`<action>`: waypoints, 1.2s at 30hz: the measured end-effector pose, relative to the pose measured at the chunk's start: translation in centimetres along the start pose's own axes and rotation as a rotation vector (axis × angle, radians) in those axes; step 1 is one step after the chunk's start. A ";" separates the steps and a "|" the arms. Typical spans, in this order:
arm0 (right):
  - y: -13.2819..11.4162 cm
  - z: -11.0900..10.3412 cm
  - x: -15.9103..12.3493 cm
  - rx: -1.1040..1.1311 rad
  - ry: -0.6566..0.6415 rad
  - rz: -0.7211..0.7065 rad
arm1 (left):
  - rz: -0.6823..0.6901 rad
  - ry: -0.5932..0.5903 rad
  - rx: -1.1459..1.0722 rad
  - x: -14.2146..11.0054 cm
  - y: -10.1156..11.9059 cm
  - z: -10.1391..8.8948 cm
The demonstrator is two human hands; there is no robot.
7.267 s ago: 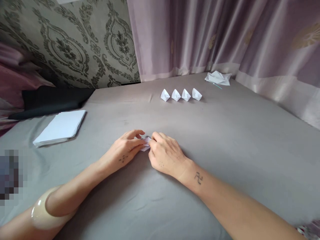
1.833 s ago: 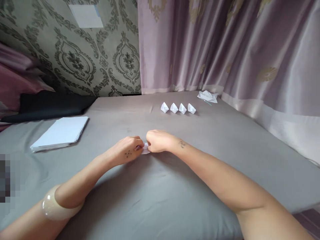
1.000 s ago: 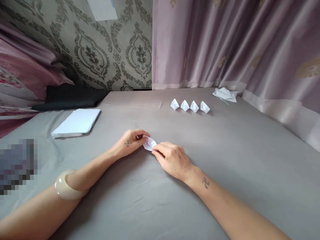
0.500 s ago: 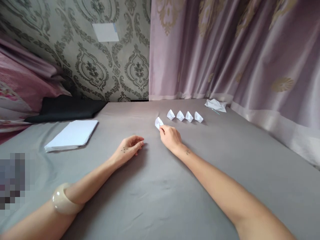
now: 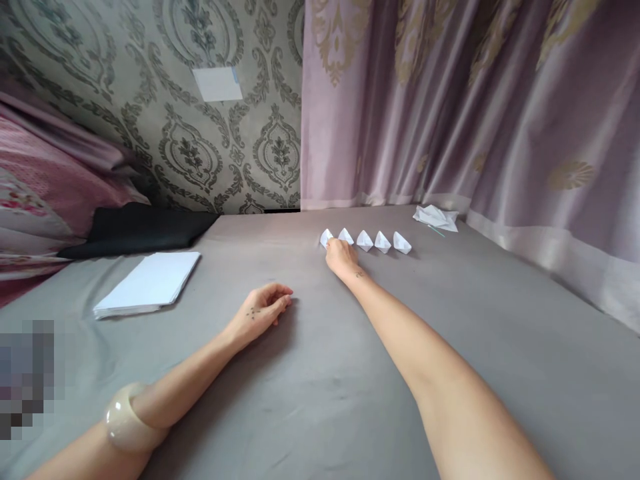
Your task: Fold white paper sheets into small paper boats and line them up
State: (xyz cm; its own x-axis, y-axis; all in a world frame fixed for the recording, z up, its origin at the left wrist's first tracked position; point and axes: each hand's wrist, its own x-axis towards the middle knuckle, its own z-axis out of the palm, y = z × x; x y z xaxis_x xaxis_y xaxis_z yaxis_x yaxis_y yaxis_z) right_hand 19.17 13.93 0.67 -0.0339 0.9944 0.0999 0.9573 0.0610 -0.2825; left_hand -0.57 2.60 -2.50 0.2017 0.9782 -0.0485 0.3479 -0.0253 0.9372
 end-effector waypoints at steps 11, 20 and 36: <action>-0.3 -1.2 -5.9 0.049 0.014 -0.085 | 0.019 0.007 -0.022 0.1 0.1 0.0; -1.6 0.0 -16.2 0.070 0.090 -0.477 | 0.038 0.021 -0.018 -0.3 0.7 -0.3; -0.3 1.7 -15.6 0.091 0.171 -0.580 | -0.060 0.342 0.782 -3.0 2.0 -13.8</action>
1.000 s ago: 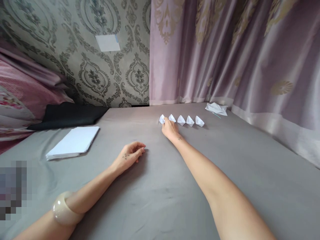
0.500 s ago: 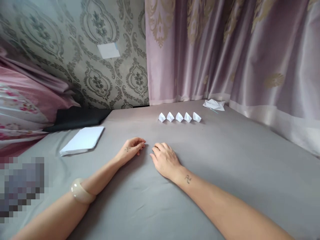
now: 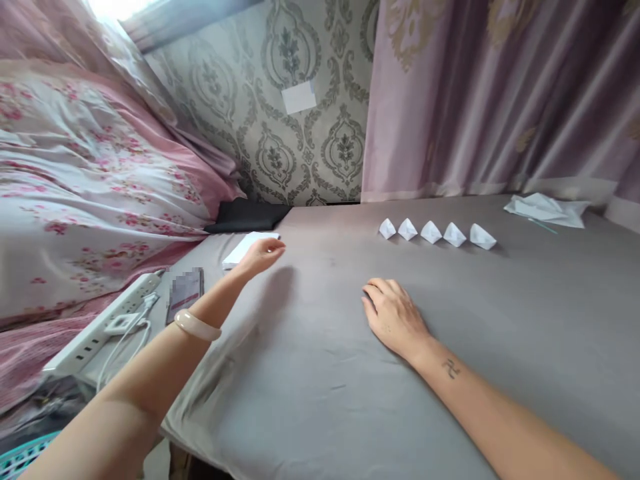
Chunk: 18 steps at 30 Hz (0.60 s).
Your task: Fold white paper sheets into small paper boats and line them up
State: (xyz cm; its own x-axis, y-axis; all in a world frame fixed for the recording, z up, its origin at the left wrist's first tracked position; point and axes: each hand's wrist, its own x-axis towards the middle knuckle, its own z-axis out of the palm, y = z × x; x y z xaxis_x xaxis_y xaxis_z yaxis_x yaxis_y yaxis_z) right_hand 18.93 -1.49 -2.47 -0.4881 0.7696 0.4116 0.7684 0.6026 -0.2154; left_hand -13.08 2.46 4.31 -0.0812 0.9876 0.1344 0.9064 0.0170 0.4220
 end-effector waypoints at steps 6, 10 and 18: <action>-0.2 0.2 0.3 -0.032 0.009 0.002 | -0.297 0.072 0.215 1.4 -5.2 -3.3; -0.2 0.1 0.3 -0.022 -0.014 0.023 | -0.341 -0.070 0.320 2.4 -6.3 -3.0; -0.2 0.1 0.1 -0.009 -0.022 0.029 | -0.342 -0.195 0.500 4.1 -7.3 -2.9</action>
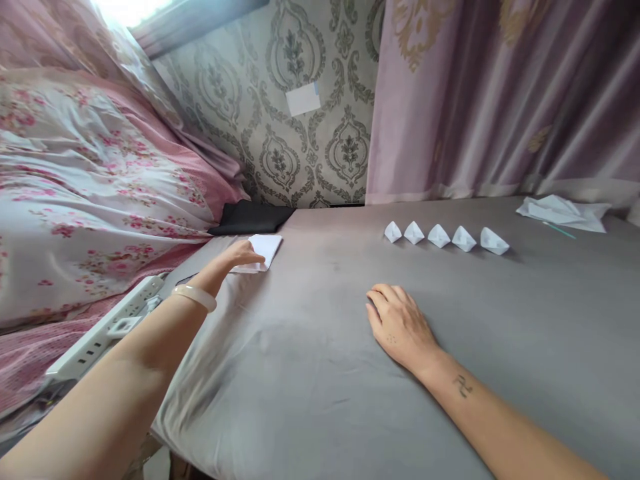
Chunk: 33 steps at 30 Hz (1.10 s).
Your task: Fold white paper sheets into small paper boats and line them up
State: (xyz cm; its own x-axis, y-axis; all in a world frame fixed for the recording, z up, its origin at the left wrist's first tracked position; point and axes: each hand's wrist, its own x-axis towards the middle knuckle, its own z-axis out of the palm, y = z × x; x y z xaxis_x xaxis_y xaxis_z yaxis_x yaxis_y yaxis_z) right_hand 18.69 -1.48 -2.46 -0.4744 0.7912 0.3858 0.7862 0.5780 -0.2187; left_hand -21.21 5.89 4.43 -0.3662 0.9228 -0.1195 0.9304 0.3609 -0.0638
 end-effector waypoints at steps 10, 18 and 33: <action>0.1 0.1 0.0 0.007 0.023 -0.012 | -0.005 0.015 0.105 0.6 0.1 -0.2; -0.1 -0.1 -0.1 0.019 0.048 -0.013 | -0.005 -0.013 0.067 1.6 0.1 -0.2; -0.1 0.0 -0.1 0.010 0.032 -0.012 | 0.007 -0.123 -0.027 1.9 0.0 -0.1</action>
State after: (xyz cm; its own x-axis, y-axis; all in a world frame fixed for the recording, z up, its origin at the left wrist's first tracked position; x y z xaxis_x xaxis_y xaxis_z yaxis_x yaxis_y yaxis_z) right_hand 18.71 -1.61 -2.46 -0.4706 0.7775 0.4172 0.7765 0.5895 -0.2226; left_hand -21.85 7.66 4.32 -0.3577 0.9023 -0.2407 0.9323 0.3599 -0.0365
